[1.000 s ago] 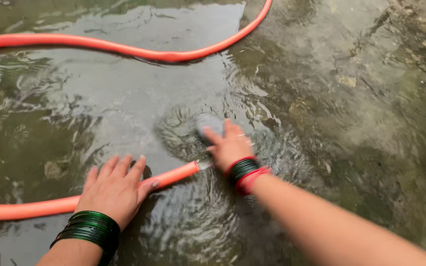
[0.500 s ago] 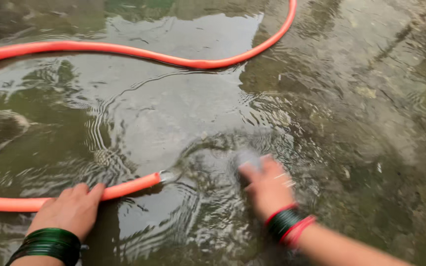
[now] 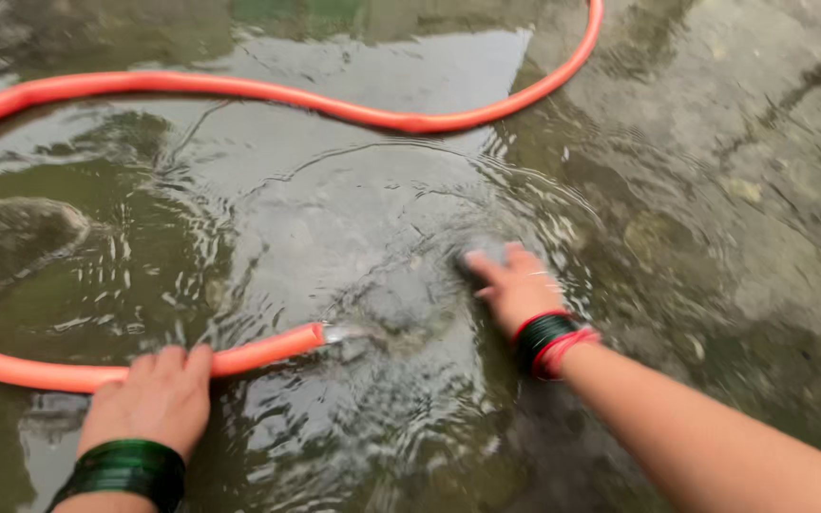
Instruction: The person scrubs a wet concrete floor by hand using a small stone-like tool while managing an orange water hose.
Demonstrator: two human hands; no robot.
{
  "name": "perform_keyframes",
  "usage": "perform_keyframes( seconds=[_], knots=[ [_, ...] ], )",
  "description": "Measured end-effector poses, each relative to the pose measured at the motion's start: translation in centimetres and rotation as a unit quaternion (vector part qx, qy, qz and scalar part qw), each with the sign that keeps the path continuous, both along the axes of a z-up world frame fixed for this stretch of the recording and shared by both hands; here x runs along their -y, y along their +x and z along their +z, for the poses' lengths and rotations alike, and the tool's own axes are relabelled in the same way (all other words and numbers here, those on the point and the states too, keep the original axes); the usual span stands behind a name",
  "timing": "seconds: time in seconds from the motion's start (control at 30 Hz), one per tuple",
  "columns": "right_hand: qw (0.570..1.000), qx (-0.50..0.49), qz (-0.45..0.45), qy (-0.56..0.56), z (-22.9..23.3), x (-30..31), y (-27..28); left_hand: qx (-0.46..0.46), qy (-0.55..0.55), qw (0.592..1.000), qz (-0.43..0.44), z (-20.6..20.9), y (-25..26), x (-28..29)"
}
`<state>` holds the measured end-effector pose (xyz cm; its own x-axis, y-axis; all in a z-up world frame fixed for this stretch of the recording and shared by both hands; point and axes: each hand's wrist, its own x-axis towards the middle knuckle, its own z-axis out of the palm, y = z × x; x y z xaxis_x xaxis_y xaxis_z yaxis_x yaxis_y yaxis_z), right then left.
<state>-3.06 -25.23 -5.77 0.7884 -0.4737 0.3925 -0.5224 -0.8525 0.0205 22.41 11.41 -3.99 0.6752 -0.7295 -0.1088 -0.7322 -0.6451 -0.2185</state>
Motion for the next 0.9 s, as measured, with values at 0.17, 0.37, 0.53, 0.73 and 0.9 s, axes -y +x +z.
perform_keyframes(
  seconds=[0.17,0.37,0.53,0.73,0.9],
  knots=[
    [0.959,0.049,-0.195,0.200,2.3,-3.3,2.1,-0.006,-0.027,1.000,-0.004,-0.1,-0.1,-0.7],
    [0.890,-0.030,-0.026,0.454,4.2,-22.8,4.0,0.036,-0.024,0.998,0.040,1.9,0.7,0.4],
    [0.905,-0.029,0.064,0.420,3.6,-22.4,6.2,0.064,-0.040,0.997,0.016,3.5,0.5,1.0],
    [0.987,0.013,-0.044,0.155,3.0,-5.2,8.2,0.053,-0.047,0.997,-0.005,2.6,-0.1,-0.2],
    [0.914,0.084,-0.205,0.340,3.4,-6.9,8.3,0.050,-0.025,0.998,-0.004,1.7,0.4,-1.2]
  ],
)
